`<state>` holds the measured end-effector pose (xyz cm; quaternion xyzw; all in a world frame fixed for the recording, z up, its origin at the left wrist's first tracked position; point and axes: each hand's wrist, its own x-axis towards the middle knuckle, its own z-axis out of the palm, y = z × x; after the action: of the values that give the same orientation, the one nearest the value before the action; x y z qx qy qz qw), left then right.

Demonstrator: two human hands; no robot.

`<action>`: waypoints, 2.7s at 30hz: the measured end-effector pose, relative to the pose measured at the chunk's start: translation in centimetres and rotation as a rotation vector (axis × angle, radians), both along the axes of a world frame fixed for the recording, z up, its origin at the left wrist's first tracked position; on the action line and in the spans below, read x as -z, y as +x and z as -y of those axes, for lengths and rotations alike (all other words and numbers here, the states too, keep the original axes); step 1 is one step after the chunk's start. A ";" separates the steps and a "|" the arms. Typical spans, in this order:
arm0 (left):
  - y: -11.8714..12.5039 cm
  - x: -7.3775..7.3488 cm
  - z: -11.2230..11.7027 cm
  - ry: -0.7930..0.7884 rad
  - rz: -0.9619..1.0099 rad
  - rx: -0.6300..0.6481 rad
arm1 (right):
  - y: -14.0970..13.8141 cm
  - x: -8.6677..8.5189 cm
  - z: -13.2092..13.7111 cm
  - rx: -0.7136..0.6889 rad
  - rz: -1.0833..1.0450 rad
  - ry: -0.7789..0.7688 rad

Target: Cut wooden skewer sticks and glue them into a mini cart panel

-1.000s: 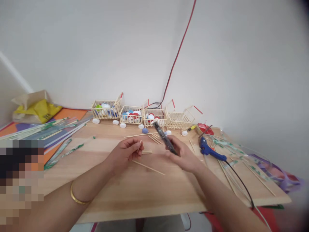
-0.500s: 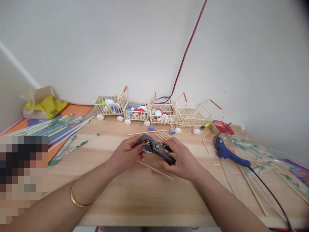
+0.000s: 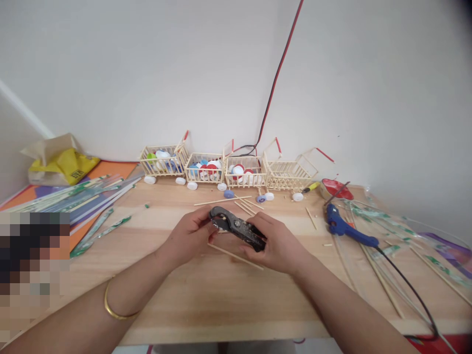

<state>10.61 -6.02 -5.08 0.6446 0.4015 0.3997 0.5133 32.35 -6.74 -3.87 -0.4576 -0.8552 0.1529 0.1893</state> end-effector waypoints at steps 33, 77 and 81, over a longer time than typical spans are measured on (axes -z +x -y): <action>0.0 0.1 -0.1 0.048 -0.078 -0.018 | 0.0 0.7 0.0 0.000 0.071 -0.004; -1.0 0.0 -0.5 -0.182 0.213 0.166 | 0.7 0.4 -0.4 0.093 -0.142 -0.003; -0.6 -0.3 -0.3 -0.295 0.311 0.202 | 1.1 -0.1 -0.7 0.102 -0.105 0.015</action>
<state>10.01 -5.77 -4.78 0.5300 0.3050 0.3778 0.6953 33.49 -6.05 -3.81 -0.4907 -0.8206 0.1606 0.2450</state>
